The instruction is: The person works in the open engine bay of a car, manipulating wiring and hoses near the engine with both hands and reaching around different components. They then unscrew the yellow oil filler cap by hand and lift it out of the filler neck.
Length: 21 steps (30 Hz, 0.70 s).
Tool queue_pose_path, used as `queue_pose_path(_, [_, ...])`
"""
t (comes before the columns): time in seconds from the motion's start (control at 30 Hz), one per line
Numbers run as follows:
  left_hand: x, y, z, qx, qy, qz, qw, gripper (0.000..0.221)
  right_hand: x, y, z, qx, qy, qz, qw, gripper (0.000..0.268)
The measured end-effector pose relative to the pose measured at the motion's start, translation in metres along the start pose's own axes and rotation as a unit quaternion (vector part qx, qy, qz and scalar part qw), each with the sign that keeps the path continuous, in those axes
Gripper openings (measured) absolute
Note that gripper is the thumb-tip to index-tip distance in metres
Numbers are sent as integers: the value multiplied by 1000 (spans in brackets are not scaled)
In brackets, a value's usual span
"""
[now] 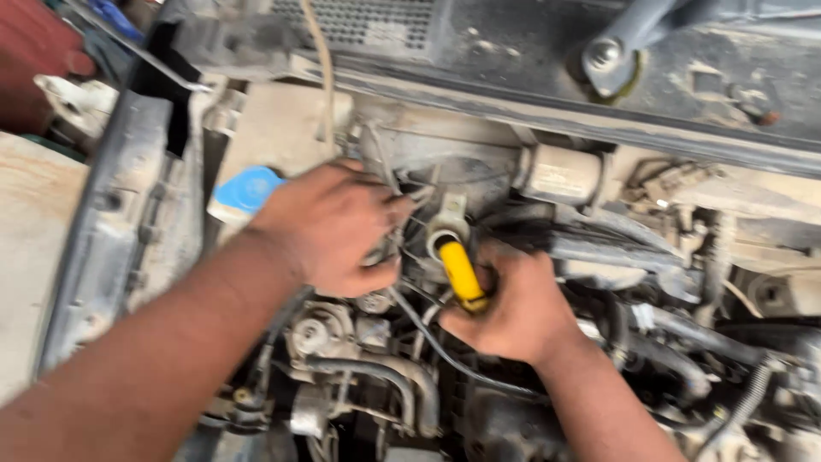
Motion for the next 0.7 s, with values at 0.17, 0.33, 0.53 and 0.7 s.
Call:
queue_pose_path(0.17, [26,-12,7,-69,-112,-49,990,65,3,-5,0,-21,21,4,1000,40])
queue_pose_path(0.33, [80,-67,-1,-156,-369,-133,906,44,6,-4,3,-47,-12,18,999,37])
queue_pose_path(0.53, [89,-60,7,-326,-366,-474,732,47,4,2,5,-30,-8,64,997,34])
queue_pose_path(0.7, [85,-64,7,-268,-337,-486,760,39,6,-2,6,-83,-34,28,996,37])
Point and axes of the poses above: each hand's wrist, its own z-axis towards the middle knuckle, its own x-axis out of the palm, y = z × x, the point moved 1 cm from there along z, towards the middle knuckle, and after that the axes turned 12 degrees about -y, right-handed, at the moved point
